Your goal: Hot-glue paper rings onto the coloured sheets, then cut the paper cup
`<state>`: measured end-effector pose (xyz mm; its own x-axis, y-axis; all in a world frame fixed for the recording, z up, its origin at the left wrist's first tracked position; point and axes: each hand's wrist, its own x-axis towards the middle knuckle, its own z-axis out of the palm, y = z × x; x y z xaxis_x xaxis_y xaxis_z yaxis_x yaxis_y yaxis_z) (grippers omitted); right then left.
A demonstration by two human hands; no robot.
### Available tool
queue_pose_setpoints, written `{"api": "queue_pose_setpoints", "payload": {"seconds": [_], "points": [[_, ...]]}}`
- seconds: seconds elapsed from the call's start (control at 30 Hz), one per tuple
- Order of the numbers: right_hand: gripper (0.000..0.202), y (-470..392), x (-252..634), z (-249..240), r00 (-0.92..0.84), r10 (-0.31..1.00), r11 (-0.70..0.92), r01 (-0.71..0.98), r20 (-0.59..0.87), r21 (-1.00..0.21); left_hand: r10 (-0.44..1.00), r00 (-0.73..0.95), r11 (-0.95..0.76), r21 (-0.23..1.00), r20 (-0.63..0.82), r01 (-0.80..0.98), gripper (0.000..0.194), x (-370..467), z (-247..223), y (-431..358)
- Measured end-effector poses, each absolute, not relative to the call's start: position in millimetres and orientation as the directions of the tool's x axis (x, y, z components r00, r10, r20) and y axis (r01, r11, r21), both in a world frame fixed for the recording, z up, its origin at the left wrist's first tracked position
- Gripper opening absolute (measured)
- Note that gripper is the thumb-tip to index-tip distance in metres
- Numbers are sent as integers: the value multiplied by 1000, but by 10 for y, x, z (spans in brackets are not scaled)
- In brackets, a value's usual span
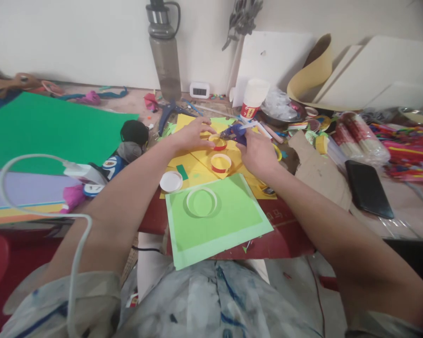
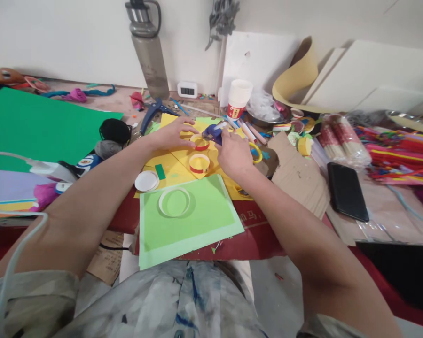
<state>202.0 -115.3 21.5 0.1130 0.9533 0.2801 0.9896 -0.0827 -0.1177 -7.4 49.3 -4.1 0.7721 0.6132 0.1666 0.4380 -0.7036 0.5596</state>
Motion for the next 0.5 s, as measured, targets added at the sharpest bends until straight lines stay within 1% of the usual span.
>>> {"api": "queue_pose_setpoints", "payload": {"seconds": [0.13, 0.33, 0.5], "points": [[36, -1195, 1994, 275, 112, 953, -83, 990, 281, -114, 599, 784, -720, 538, 163, 438, 54, -62, -38, 510], [41, -1147, 1856, 348, 81, 968, -59, 994, 236, -97, 581, 796, -747, 501, 172, 437, 56, -42, -78, 573], [40, -1136, 1861, 374, 101, 971, -87, 994, 217, -73, 550, 811, -776, 480, 199, 409, 53, -20, -108, 610]]}}
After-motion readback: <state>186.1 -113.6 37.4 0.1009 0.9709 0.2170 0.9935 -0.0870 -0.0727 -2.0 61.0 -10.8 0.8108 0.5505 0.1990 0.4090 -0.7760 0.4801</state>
